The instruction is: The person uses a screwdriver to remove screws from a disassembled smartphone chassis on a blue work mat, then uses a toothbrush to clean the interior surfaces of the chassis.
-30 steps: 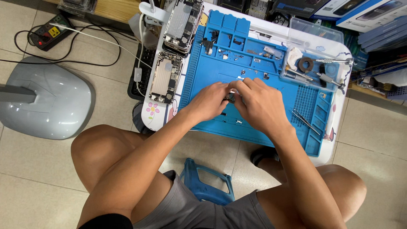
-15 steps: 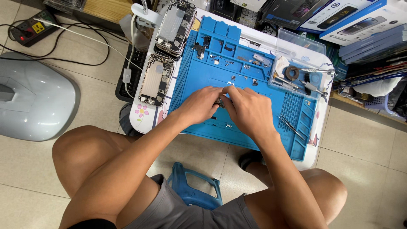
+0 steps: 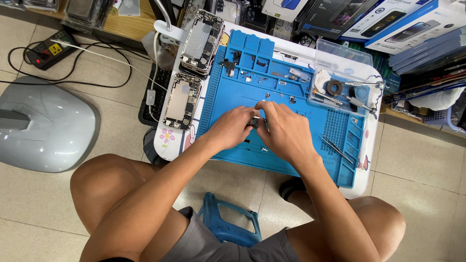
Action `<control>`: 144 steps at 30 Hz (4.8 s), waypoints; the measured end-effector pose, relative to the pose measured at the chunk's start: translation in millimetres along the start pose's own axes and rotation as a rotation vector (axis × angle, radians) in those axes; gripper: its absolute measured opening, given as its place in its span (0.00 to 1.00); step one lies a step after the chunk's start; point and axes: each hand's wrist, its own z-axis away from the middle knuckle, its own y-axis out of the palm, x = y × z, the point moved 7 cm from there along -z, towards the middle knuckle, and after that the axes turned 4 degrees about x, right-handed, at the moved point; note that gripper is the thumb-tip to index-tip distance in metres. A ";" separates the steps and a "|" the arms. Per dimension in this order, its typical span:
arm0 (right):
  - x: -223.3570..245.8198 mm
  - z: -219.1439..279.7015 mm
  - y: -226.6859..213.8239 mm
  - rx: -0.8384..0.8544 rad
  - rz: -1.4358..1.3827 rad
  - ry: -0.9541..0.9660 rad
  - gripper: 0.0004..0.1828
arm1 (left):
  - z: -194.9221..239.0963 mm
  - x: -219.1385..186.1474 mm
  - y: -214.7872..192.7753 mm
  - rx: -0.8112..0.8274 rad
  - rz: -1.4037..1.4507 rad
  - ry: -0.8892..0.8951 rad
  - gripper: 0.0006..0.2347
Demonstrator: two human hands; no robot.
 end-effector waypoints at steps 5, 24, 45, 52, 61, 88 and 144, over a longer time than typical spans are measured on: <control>-3.6 2.4 2.3 0.009 0.015 -0.005 0.03 | 0.2 4.8 4.9 0.002 -0.001 0.003 0.20; -2.7 2.1 3.3 0.012 0.042 -0.031 0.06 | -3.4 15.0 12.8 -0.022 -0.012 -0.007 0.20; -7.0 3.3 -3.4 -0.010 -0.039 -0.023 0.05 | 1.3 -0.4 2.2 -0.004 -0.008 0.000 0.23; -8.8 5.2 -5.2 0.007 -0.076 0.005 0.08 | -2.9 11.6 11.3 -0.004 -0.012 0.021 0.24; -6.6 5.2 -2.2 0.006 -0.073 -0.016 0.09 | -1.2 8.0 9.4 -0.046 -0.014 0.079 0.22; -5.4 3.2 -4.2 0.020 -0.084 -0.026 0.08 | -0.4 4.8 7.0 -0.058 -0.033 0.079 0.21; -3.5 -4.6 8.7 0.005 0.012 -0.132 0.03 | 2.8 -9.2 -4.6 -0.046 -0.026 0.019 0.06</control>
